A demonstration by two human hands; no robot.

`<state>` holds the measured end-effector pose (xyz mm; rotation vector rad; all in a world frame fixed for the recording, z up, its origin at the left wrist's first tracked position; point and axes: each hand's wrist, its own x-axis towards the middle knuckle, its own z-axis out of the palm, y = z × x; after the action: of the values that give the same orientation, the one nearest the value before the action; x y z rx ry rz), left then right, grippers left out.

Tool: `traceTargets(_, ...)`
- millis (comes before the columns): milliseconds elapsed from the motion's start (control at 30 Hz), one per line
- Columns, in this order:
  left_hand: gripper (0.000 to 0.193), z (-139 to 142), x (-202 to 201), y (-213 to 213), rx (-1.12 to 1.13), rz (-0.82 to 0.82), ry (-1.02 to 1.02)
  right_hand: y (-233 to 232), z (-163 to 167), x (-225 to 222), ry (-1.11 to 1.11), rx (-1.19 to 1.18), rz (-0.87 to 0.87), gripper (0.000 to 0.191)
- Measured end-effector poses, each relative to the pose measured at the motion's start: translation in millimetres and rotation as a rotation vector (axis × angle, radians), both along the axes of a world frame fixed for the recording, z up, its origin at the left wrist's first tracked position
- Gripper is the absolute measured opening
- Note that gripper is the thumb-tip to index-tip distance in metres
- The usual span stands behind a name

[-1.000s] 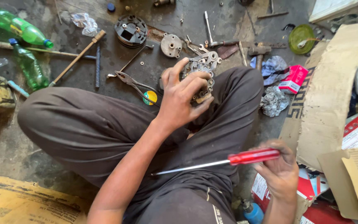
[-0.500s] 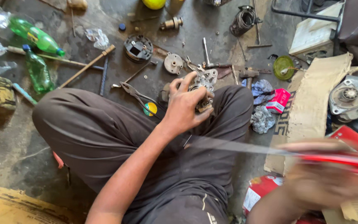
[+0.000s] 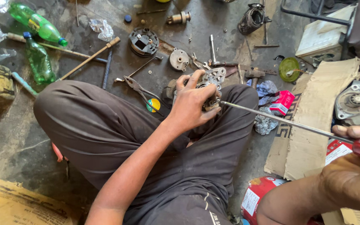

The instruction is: The person sits on the floor and uses a red screwdriver to remove and install screws on an alternator. They manipulate internal components, reposition the housing, and tighten fasteners while surrounded by tools and parts.

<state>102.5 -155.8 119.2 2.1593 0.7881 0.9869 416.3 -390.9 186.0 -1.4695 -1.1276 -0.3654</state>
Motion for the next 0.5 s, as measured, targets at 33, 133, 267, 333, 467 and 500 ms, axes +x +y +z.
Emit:
traceTargets(33,0.036,1,0,0,-0.014,0.002,-0.017,2,0,-2,0.004,-0.007,0.007,0.077)
traceTargets(133,0.033,3,1,-3,-0.044,0.024,-0.051,7,1,-6,0.009,-0.019,0.019,0.075)
traceTargets(267,0.023,4,5,-5,-0.036,0.075,-0.046,12,3,-9,0.014,-0.031,0.035,0.073)
traceTargets(333,0.023,4,5,-7,-0.035,0.088,-0.048,14,5,-11,0.015,-0.036,0.040,0.071)
traceTargets(467,0.022,4,6,-7,-0.039,0.099,-0.053,20,10,-15,0.019,-0.047,0.060,0.069)
traceTargets(500,0.022,4,6,-8,-0.039,0.102,-0.050,22,11,-16,0.022,-0.049,0.067,0.068)
